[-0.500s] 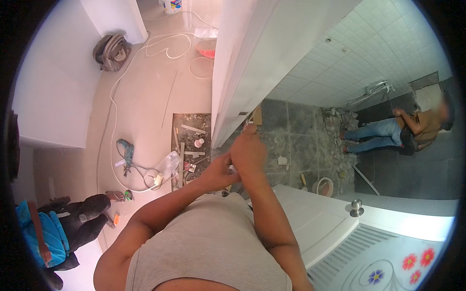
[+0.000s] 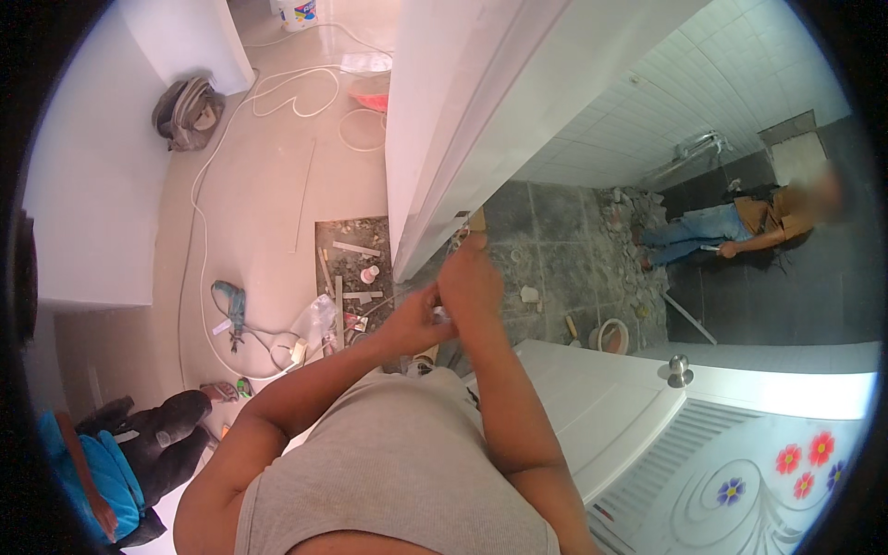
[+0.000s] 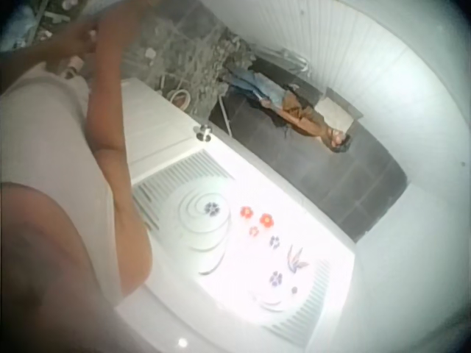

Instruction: The person uses a utility knife to cut a rectangular recess into a white door frame, then fits a metal strike plate into the recess. They insert screws and use a screwdriver to secure the plate to the frame.

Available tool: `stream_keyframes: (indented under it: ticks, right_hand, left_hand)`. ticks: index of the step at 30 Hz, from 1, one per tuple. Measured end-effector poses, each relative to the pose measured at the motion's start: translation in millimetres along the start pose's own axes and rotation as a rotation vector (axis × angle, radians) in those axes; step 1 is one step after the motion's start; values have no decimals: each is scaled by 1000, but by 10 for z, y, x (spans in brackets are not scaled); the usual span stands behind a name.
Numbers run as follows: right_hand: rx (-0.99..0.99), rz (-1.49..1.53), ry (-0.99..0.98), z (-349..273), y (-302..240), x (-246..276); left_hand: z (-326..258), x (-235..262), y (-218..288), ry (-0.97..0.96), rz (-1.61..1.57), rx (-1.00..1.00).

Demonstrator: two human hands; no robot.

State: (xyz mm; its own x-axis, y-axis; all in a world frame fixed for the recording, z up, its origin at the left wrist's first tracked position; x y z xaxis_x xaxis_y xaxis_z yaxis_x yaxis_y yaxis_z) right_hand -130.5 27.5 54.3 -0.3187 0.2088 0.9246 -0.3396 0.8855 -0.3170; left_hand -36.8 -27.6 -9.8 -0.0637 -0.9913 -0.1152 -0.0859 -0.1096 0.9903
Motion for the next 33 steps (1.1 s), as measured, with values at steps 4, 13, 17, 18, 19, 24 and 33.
stream_keyframes:
  ticks: [4, 13, 17, 18, 19, 24, 33]
  right_hand:
    - [-21, 30, 18, 40, 16, -24]
    - [-53, 17, -44, 87, 1, 65]
    - [-31, 10, -54, 64, 45, 93]
    - [-35, 17, -52, 44, 48, 88]
    - [-40, 23, -49, 22, 38, 93]
    - [-30, 38, -29, 53, 82, 34]
    - [17, 46, 10, 75, 28, 93]
  left_hand:
    - [-7, 45, 123, 2, 50, 15]
    - [101, 20, 94, -17, -24, -40]
    - [113, -25, 106, 14, 102, 24]
    - [108, -54, 62, 39, 83, -45]
    - [122, -78, -6, 62, 64, -113]
    - [104, -56, 8, 42, 47, -52]
    - [88, -38, 150, -13, -36, 12]
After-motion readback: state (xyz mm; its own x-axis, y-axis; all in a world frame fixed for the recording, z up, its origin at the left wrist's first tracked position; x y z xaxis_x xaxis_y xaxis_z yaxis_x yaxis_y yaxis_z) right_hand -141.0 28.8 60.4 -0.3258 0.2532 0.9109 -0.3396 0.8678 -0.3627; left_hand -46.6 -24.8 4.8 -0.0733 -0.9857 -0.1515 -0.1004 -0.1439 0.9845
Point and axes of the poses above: each hand's wrist, its own z-axis towards the middle knuckle, its own x-axis out of the back of the hand, y = z × x, the point moved 4 cm from there along z, towards the middle knuckle, and after that the axes turned 6 degrees about -y, right-handed, at the moved point
